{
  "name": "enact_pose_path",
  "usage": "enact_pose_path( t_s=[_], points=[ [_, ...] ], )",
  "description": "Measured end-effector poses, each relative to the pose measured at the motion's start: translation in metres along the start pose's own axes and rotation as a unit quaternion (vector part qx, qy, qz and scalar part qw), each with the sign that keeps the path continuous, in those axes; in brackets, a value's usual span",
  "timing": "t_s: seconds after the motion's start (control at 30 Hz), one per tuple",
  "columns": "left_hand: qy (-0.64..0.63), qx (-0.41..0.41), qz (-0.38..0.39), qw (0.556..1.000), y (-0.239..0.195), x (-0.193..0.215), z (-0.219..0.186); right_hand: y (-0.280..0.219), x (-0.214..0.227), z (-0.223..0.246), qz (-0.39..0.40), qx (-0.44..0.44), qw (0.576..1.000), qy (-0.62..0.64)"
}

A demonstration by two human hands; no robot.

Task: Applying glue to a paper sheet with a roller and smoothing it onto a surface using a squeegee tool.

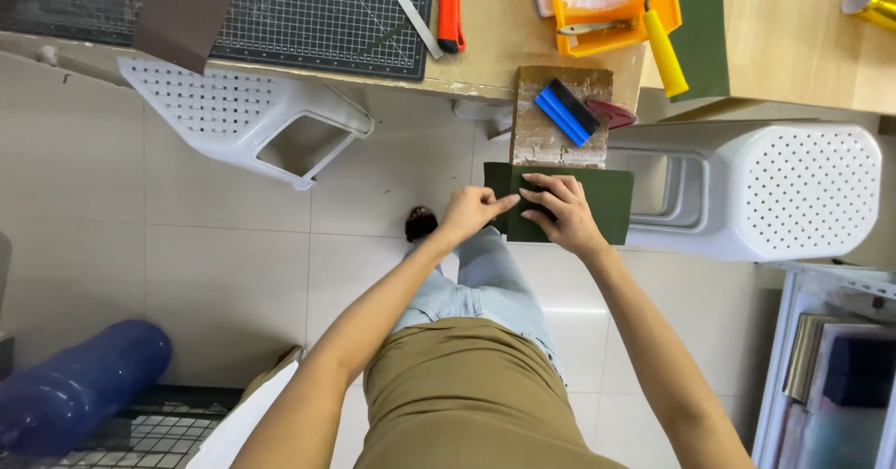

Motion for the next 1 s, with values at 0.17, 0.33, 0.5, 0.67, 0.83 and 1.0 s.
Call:
enact_pose_path(
  t_s=[0.17, 0.33, 0.5, 0.67, 0.83, 1.0],
  points=[
    [-0.025, 0.028, 0.024, 0.999, 0.0, -0.004, 0.015, 0.001, 0.0, -0.001, -0.004, 0.004, 1.0, -0.003],
    [-0.044, 0.048, 0.022, 0.998, -0.013, -0.014, 0.036, 0.001, -0.002, -0.003, -0.004, 0.008, 1.0, 0.001],
    [-0.106, 0.106, 0.066, 0.987, -0.035, -0.032, 0.067, -0.001, 0.0, -0.004, 0.002, 0.006, 1.0, 0.002],
    [-0.126, 0.108, 0.037, 0.985, -0.013, -0.024, 0.054, -0.004, 0.001, 0.0, 0.007, 0.002, 1.0, 0.006],
    [-0.079, 0.097, 0.024, 0.992, -0.001, -0.035, 0.083, 0.002, 0.003, -0.001, -0.007, 0.021, 1.0, 0.002],
    [-0.053, 0.086, 0.14, 0.985, -0.032, -0.01, 0.032, 0.001, 0.003, -0.005, 0.02, -0.02, 0.999, 0.025]
  ],
)
Point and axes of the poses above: each hand's wrist, its own y-axis towards the middle knuckle, its own x-axis out of the back of the hand, z = x × y, the point moved 6 cm from there along y, towards the middle knuckle, and after that the axes turned 15 degrees about -x, right-handed, at the moved point
